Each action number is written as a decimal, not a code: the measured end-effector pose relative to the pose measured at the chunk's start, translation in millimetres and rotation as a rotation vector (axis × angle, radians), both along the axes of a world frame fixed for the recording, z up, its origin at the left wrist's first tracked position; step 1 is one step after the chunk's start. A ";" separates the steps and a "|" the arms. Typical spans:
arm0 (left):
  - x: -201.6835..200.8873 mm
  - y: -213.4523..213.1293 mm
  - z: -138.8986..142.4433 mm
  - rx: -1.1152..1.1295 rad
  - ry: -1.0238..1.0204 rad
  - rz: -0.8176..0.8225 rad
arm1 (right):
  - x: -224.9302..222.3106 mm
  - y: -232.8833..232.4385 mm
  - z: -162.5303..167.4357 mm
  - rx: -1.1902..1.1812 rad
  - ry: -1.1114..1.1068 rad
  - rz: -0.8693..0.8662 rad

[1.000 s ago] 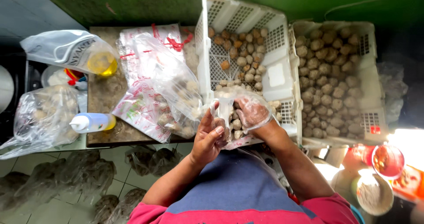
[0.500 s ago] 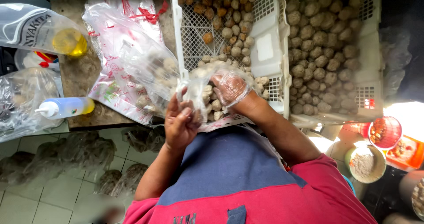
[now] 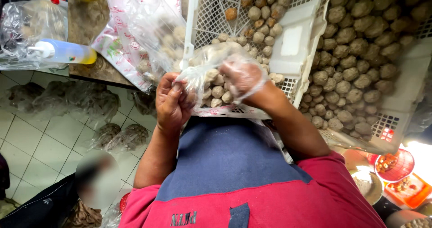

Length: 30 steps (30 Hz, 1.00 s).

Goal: The person holds open a plastic bag and picks round meatballs by hand from a plastic crate, filling the bag. They tie the filled bag closed and place it on the floor with other finished bags, then start filling another bag.

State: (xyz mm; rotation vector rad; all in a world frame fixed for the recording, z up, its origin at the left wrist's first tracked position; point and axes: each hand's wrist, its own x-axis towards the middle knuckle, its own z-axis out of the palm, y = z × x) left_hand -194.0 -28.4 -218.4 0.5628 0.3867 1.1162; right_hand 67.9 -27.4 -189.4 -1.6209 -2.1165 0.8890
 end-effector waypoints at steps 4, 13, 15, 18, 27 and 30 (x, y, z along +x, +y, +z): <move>-5.0 8.4 13.1 -0.071 -0.004 -0.087 | 33.9 -4.3 16.9 0.024 0.720 0.044; -13.7 17.3 24.3 -0.083 -0.019 -0.226 | 31.1 -13.6 10.8 0.611 -0.508 -0.048; -17.2 19.4 24.0 -0.059 -0.020 -0.278 | 12.9 -16.8 0.8 0.173 -0.298 -0.034; -19.4 23.7 23.7 -0.067 0.003 -0.282 | -12.5 -18.6 -14.6 0.386 -0.325 -0.116; -14.4 27.9 30.4 -0.087 -0.032 -0.317 | -20.4 -11.9 -42.1 0.196 -0.316 -0.055; -16.3 29.5 32.4 -0.118 0.014 -0.286 | -7.0 -13.0 -39.7 0.355 -0.195 -0.041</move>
